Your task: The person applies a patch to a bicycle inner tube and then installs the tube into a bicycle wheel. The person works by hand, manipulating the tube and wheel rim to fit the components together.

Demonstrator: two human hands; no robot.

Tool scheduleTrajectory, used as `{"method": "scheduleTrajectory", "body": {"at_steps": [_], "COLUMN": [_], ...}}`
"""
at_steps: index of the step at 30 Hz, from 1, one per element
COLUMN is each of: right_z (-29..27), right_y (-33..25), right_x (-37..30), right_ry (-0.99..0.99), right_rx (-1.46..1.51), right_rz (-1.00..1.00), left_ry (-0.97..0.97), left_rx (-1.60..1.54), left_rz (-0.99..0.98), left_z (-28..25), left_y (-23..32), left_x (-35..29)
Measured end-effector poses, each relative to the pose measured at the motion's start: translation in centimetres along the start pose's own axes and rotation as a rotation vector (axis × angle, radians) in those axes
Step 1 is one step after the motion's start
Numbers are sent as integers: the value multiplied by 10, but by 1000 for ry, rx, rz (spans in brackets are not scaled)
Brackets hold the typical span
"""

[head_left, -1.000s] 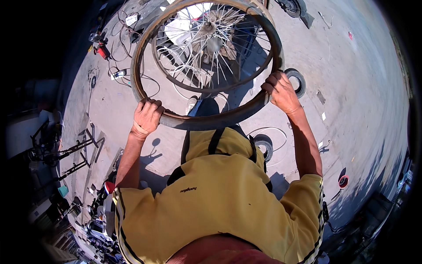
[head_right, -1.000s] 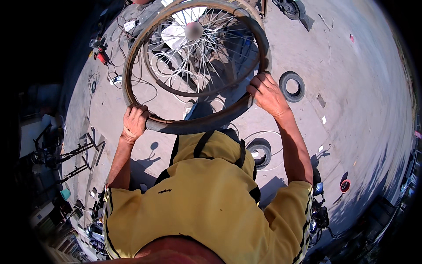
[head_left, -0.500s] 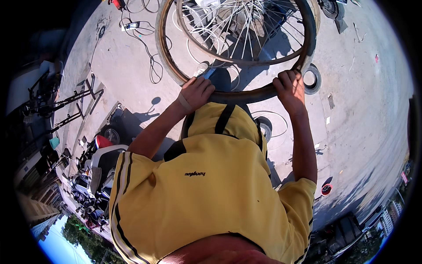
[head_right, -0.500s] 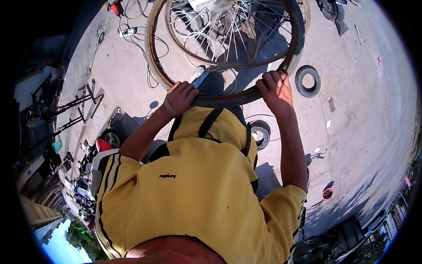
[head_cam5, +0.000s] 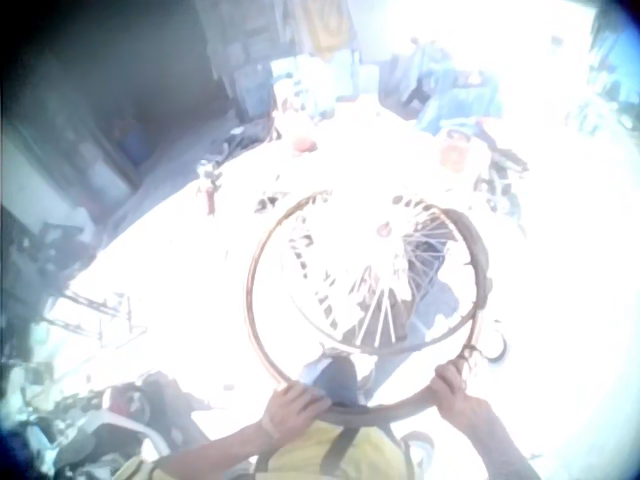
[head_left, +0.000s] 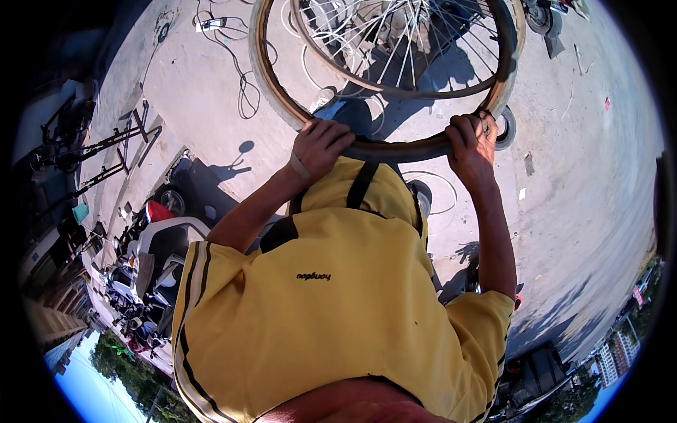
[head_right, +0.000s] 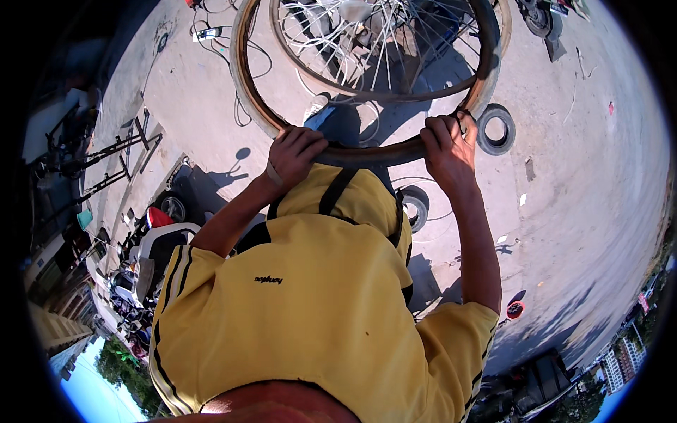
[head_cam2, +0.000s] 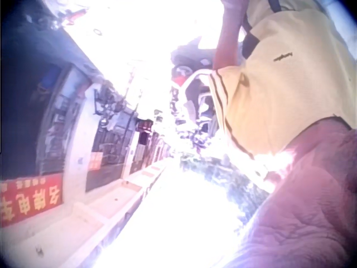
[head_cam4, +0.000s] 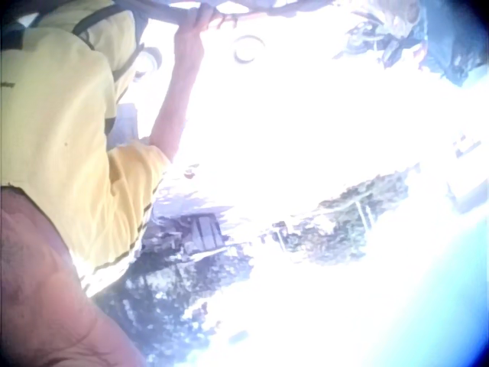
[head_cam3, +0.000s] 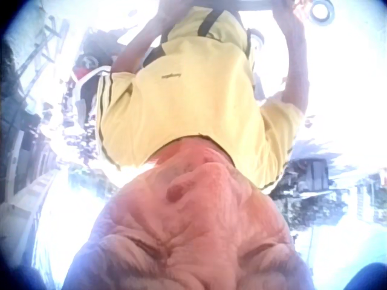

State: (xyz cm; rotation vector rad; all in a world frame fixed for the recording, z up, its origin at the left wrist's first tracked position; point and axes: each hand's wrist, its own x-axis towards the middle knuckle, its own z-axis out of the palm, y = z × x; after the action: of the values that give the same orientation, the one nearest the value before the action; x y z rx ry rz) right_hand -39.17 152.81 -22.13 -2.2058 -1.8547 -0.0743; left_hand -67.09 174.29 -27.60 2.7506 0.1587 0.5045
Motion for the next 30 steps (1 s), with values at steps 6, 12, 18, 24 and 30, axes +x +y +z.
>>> {"method": "scheduleTrajectory", "body": {"at_steps": [6,12,18,24,30], "right_z": [7,3,-4,-23,-21], "right_y": [-13,-31,-41,-34,56], "right_x": [3,11,23,27,61], "right_ry": [-55,-162,-267,-235,384], "right_rx": [60,61,34,411,396], "right_rz": [-59,-67,-45,135,759], "left_ry": [3,-83,-199,-330,-218], "left_rx": [-17,22,68,22,46], "left_rz": [-50,-65,-19,13,131], "left_z": [3,-3,-3,-2,-8], "left_y": [9,13,12,3,-1], "left_x": [5,11,15,24,23]}}
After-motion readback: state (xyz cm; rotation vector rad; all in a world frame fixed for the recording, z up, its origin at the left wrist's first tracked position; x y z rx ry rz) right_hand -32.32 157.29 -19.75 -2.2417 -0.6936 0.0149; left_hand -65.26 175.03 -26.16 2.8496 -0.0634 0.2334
